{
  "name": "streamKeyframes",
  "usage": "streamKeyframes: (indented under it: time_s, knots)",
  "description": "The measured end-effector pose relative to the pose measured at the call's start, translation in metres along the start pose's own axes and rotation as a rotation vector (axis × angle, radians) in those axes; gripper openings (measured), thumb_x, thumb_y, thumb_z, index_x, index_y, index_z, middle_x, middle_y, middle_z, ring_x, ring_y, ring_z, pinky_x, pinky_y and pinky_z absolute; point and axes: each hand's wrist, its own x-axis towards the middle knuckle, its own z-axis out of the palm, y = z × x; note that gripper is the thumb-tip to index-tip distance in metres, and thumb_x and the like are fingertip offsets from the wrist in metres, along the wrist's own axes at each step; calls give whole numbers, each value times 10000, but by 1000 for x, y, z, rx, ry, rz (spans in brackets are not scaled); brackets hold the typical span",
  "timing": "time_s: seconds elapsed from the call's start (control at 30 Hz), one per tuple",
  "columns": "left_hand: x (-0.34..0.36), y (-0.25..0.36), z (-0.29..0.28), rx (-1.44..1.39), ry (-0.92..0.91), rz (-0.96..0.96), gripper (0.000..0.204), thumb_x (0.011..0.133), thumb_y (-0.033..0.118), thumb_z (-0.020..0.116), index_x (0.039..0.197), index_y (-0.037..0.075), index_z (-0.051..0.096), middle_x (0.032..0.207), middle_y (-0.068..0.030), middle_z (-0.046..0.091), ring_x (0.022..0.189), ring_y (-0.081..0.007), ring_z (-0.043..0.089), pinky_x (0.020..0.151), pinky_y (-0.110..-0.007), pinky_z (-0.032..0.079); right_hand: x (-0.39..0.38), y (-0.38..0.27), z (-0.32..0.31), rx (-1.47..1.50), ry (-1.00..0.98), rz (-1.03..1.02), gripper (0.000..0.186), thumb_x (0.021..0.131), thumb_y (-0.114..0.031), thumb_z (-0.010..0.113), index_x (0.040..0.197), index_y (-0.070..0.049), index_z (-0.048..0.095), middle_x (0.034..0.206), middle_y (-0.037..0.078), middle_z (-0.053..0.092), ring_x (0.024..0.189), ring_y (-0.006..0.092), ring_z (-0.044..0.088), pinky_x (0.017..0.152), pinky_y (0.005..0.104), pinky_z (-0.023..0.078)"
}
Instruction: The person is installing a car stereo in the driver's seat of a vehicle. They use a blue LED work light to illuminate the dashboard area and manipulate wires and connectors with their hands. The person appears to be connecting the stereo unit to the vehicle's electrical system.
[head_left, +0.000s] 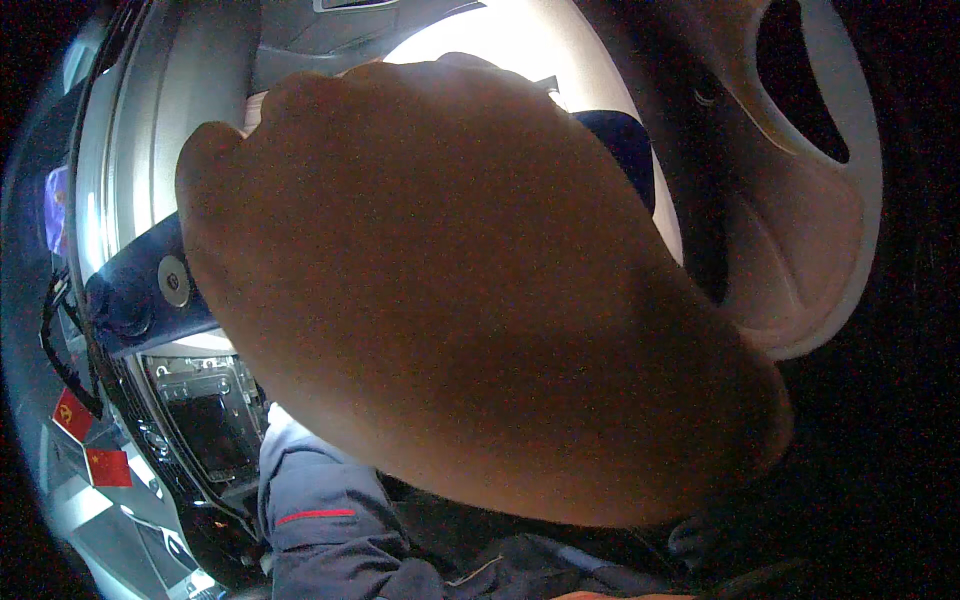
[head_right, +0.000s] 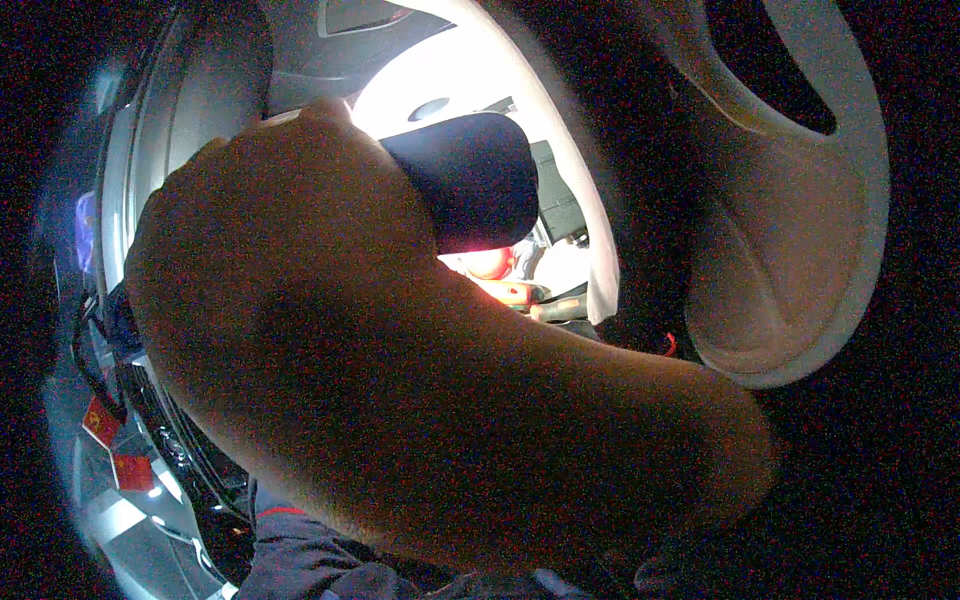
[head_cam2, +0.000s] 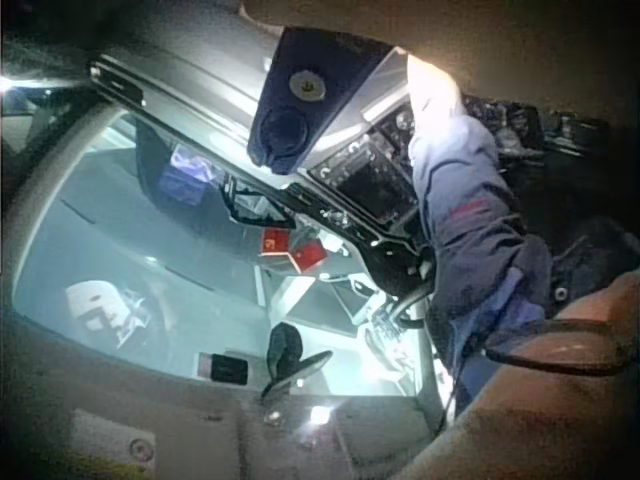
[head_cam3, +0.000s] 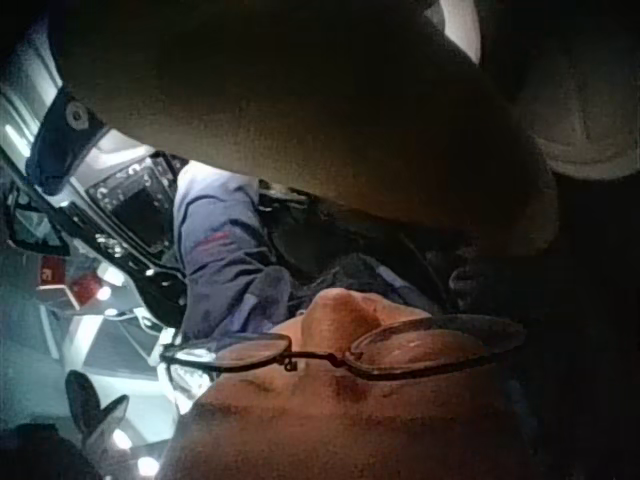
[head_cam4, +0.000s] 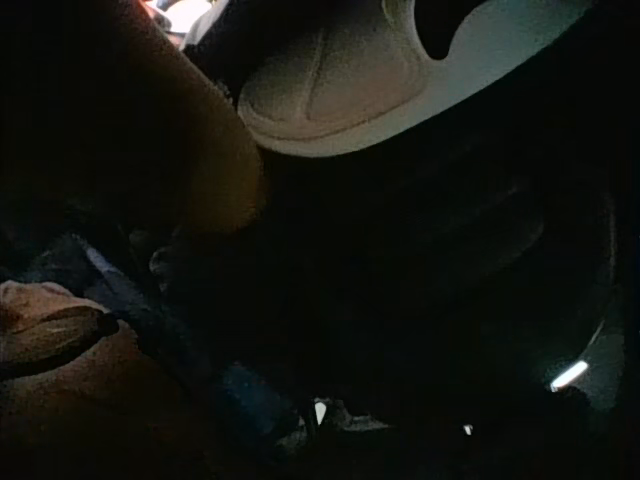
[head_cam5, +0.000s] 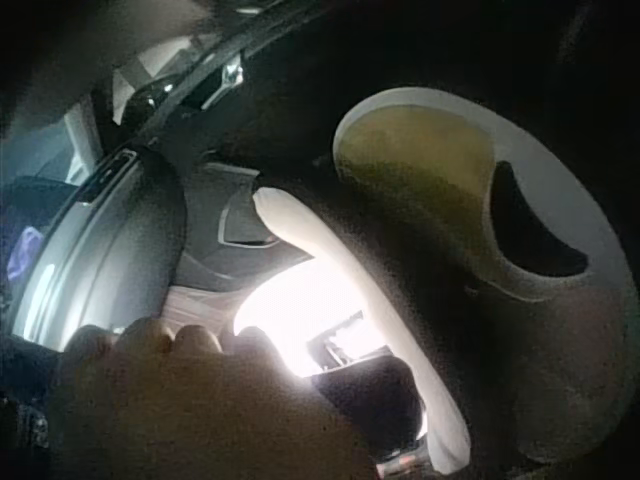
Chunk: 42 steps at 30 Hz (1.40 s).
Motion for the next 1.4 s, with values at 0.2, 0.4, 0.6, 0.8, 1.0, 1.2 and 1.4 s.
streamKeyframes:
  time_s: [0.2, 0.4, 0.6, 0.8, 1.0, 1.2, 1.4]
  knots:
    - [-39, -22, -29, -120, 261, 59, 359, 909, 168, 618, 1227, 2, 626, 1157, -212, 685, 1084, -331, 671, 959, -426, 529, -3, -16, 6, -4, 63, -27, 520, 748, -198, 821, 1189, -13, 616, 1025, 216, 709, 943, 367, 718, 847, 442, 554]
    - [-136, -46, -81, -190, 618, 174, 363, 914, 120, 594, 1256, 0, 608, 1188, -208, 674, 1090, -321, 661, 976, -425, 520, -4, -38, 19, 38, 181, -77, 533, 733, -183, 821, 1189, -7, 611, 1016, 228, 702, 940, 389, 714, 840, 458, 554]
    - [-269, -81, -135, -132, 662, 262, 375, 918, 72, 569, 1285, -3, 590, 1218, -205, 663, 1097, -311, 651, 993, -423, 512, 3, -45, 46, 93, 231, -100, 549, 714, -176, 824, 1182, 7, 604, 1003, 243, 691, 944, 417, 706, 845, 476, 550]
    - [-352, -81, -170, -421, 422, 252, 270, 913, -11, 546, 1149, 36, 669, 1143, -154, 653, 1076, -292, 625, 1014, -402, 492, 9, -36, 97, 281, -43, -80, 576, 702, -167, 858, 1169, 35, 588, 895, 157, 691, 828, 374, 691, 811, 432, 553]
    - [-386, -53, -190, -1111, 185, 218, 321, 978, 22, 513, 1294, 33, 571, 1200, -119, 620, 1112, -237, 597, 1020, -377, 485, 9, -16, 127, 581, -490, 32, 770, 713, -260, 861, 1338, 54, 537, 1000, 196, 738, 893, 300, 724, 848, 408, 565]
    - [-362, -37, -208, -1115, 188, 461, 264, 976, 179, 604, 1191, 32, 640, 1117, -121, 668, 1022, -215, 649, 907, -367, 530, 14, -6, 141, 696, -705, 144, 1039, 658, -310, 879, 1498, 87, 414, 1115, 189, 746, 971, 267, 716, 979, 358, 529]
    - [-332, -25, -223, -1013, 58, 544, 252, 970, 202, 617, 1153, 33, 657, 1099, -119, 676, 1002, -205, 653, 880, -359, 534, 3, -4, 175, 1034, -568, 105, 497, 682, -160, 852, 1141, -19, 723, 1010, 153, 752, 924, 228, 694, 919, 389, 523]
